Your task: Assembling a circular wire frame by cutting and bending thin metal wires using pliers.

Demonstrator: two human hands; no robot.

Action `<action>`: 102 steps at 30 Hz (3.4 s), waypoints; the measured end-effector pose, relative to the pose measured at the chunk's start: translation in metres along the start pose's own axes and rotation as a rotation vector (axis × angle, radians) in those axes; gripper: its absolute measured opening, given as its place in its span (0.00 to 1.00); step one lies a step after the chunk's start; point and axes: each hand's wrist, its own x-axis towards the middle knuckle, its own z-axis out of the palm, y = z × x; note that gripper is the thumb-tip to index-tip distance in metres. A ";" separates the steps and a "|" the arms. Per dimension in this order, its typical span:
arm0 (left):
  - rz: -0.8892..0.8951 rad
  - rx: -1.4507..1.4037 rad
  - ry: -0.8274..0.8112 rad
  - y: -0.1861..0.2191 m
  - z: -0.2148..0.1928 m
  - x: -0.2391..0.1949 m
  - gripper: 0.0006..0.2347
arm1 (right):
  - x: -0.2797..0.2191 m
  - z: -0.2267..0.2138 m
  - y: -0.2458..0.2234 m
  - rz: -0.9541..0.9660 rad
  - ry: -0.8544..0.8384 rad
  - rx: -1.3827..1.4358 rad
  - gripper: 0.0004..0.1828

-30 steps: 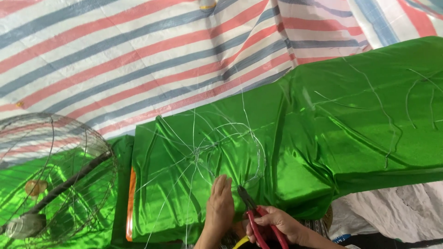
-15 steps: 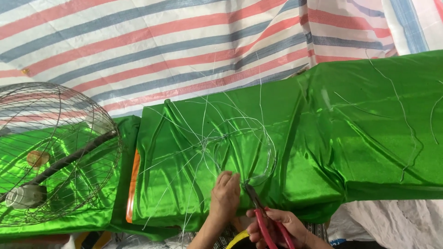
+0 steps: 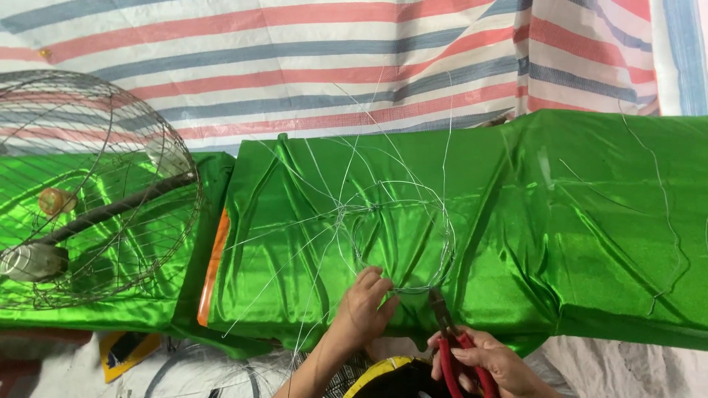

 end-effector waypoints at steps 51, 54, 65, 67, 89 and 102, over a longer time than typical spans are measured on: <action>-0.053 -0.081 0.031 -0.017 0.016 -0.012 0.08 | 0.045 0.030 -0.013 0.314 0.176 -0.215 0.10; -0.008 -0.079 0.068 -0.024 0.023 -0.017 0.06 | 0.042 0.048 -0.010 0.269 0.196 -0.073 0.09; -0.039 -0.027 0.086 -0.030 0.033 -0.023 0.06 | 0.050 0.040 0.026 0.193 0.150 0.167 0.11; -0.031 -0.017 0.084 -0.029 0.033 -0.023 0.06 | 0.052 0.040 0.031 0.188 0.171 0.185 0.10; -0.053 -0.056 0.000 -0.010 0.001 -0.008 0.08 | 0.014 0.035 -0.083 0.434 0.000 -0.624 0.25; -0.042 -0.104 0.010 -0.013 -0.007 -0.020 0.17 | 0.059 0.054 -0.105 0.715 0.081 -0.743 0.07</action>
